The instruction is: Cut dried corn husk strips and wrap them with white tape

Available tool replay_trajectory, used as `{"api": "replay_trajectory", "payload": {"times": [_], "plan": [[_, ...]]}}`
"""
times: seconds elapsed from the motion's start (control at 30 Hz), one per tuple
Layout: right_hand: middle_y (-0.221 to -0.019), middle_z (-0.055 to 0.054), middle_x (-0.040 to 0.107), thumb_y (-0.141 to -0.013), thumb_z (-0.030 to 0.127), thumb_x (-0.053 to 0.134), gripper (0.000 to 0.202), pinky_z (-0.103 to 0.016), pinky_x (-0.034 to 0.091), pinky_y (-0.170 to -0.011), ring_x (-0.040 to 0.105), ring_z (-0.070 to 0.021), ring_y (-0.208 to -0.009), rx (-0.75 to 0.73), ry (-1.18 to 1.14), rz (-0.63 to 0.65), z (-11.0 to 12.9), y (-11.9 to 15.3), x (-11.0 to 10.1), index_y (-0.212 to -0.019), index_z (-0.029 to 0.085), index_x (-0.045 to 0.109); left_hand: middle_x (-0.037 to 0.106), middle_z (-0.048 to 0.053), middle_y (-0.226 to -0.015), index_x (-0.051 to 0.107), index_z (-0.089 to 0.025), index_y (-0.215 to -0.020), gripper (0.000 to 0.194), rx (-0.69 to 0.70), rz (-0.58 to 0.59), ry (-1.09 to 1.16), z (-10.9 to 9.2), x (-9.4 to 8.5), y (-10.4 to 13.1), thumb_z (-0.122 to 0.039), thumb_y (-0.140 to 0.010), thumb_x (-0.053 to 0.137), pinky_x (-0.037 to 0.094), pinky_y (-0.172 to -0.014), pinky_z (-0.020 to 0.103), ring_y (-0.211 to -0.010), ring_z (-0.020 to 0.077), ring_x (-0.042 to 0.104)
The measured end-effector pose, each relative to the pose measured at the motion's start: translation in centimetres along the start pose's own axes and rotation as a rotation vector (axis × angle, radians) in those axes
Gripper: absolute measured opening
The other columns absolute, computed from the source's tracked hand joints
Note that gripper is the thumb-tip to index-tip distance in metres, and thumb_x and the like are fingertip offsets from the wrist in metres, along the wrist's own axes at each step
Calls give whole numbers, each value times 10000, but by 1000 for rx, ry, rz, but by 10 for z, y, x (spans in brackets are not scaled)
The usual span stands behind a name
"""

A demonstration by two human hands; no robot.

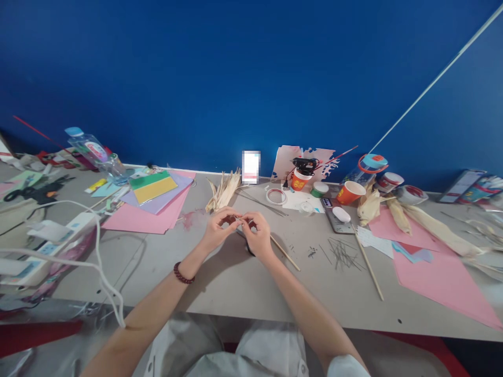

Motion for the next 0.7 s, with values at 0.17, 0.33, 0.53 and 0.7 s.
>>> {"api": "replay_trajectory", "payload": {"times": [0.17,0.33,0.53,0.7], "plan": [[-800,-28,593,-805,267,535,89,-274,442,-637,537,-157,-754,41,-19,-10,-9,1,-1,-780,221,607,584,54,-860,658,-166,-849,173,-27,2,33,3,-1,0,-308,-751,642,476,-607,229,-678,104,544],[-811,-29,599,-798,338,555,146,-252,441,-586,541,-146,-715,144,-98,-18,-26,1,1,-785,215,632,601,65,-913,650,-169,-889,184,-42,-2,78,10,-4,-1,-301,-764,626,474,-625,229,-727,113,562],[-625,20,544,-719,427,634,243,-221,395,-466,443,-80,-480,387,-383,32,-50,5,16,-773,190,626,608,90,-995,626,-171,-964,217,-86,11,142,17,-6,0,-300,-797,578,490,-637,237,-748,119,579],[-615,28,538,-645,461,709,317,-215,405,-472,465,-80,-498,578,-664,126,-61,15,35,-756,188,593,620,87,-1012,630,-170,-970,246,-161,17,197,22,-3,0,-305,-765,615,506,-610,222,-706,103,585]]}}
Point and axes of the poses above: each hand's wrist, its own y-axis away from the middle knuckle, its own x-axis out of the palm, z = x × y, the point moved 10 cm from there along -y, towards the middle knuckle
